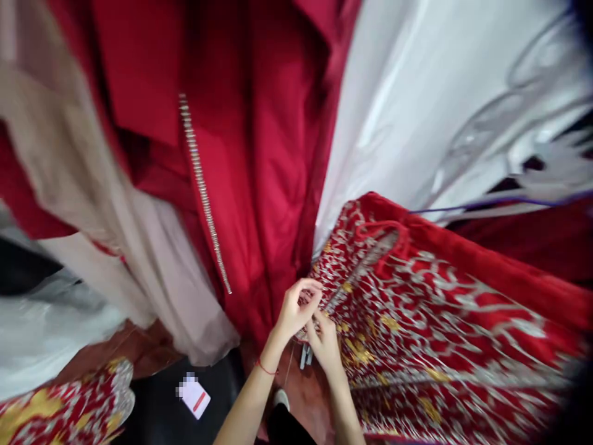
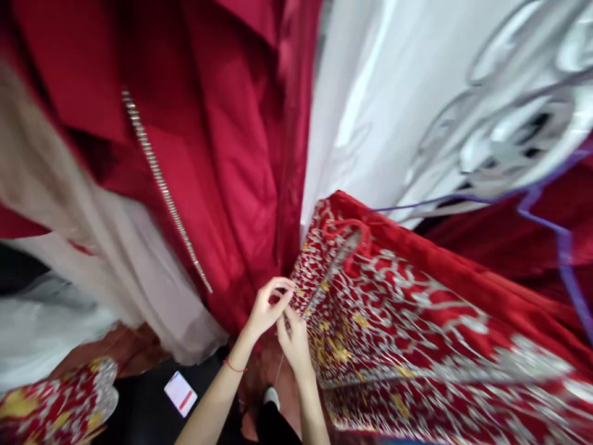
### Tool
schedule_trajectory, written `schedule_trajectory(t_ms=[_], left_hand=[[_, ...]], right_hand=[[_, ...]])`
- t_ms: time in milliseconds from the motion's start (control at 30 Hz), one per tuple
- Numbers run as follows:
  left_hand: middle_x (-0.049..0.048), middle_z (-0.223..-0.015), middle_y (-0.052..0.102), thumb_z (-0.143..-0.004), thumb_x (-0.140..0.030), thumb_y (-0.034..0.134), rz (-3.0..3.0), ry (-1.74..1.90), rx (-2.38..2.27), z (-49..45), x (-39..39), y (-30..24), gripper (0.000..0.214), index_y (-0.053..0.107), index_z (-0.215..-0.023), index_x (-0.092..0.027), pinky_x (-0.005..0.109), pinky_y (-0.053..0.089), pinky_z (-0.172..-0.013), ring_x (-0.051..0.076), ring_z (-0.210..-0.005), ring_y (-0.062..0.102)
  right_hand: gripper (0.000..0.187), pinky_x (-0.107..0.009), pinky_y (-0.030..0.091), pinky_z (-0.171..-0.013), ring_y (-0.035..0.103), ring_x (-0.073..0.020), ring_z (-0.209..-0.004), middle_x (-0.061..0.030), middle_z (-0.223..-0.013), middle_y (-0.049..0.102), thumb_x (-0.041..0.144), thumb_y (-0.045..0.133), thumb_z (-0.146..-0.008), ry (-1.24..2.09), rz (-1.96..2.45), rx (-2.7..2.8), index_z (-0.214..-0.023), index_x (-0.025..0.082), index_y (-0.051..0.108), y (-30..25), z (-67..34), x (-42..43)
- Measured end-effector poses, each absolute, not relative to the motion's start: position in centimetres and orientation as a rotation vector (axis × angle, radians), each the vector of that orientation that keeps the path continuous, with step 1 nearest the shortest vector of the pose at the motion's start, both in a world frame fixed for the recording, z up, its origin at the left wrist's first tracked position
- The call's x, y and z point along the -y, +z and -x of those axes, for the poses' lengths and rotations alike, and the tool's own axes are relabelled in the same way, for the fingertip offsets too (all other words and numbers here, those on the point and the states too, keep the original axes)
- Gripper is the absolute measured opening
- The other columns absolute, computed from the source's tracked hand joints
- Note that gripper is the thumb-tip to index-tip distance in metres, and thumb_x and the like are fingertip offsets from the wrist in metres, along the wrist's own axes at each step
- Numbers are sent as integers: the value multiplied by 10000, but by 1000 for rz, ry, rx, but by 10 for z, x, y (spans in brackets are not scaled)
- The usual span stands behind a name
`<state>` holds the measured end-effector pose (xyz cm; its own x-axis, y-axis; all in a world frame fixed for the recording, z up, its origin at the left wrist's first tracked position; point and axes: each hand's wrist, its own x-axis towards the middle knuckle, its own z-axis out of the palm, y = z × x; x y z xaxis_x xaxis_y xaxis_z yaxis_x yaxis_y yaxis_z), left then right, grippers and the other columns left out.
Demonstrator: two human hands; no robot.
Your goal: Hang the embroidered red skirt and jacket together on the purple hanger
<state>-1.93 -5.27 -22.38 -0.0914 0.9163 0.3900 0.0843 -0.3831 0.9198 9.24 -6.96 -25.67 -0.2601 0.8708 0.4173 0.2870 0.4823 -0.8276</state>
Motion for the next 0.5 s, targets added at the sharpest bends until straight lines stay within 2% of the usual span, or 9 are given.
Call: schedule_trajectory(t_ms=[133,300,400,500], left_hand=[[99,-1128,687,-919,-332,620,-1583,1590,-1025,-9,26,-177,240,603,-1126,-211,267,557,-756,174,-986,684],[100,-1201,636,-796,-368,765,-1426,1804,-1000,-50,-21,-129,489,525,-1198,-225,222,536,-710,157,-966,678],[68,-1073,648,-783,-414,758,-1349,1861,-969,-64,-38,-117,378,604,-1043,-188,196,505,-607,113,-770,678],[44,-936,657,-792,-473,724,-1268,1905,-1000,-60,-37,-122,341,651,-912,-162,194,473,-541,92,-642,653]], right_hand=[[268,-283,534,-777,691,-182,-810,-56,-895,734,338,467,-994,664,1199,1588,-1014,193,692,-211,-149,80],[275,-310,548,-762,704,-193,-801,-61,-939,744,377,458,-996,596,1266,1474,-1021,228,688,-184,-192,92],[260,-313,558,-753,714,-198,-824,-70,-993,750,377,476,-984,577,1249,1478,-1040,232,685,-172,-213,98],[245,-304,558,-764,715,-190,-818,-61,-943,751,382,506,-972,549,1211,1422,-1052,223,675,-160,-225,95]])
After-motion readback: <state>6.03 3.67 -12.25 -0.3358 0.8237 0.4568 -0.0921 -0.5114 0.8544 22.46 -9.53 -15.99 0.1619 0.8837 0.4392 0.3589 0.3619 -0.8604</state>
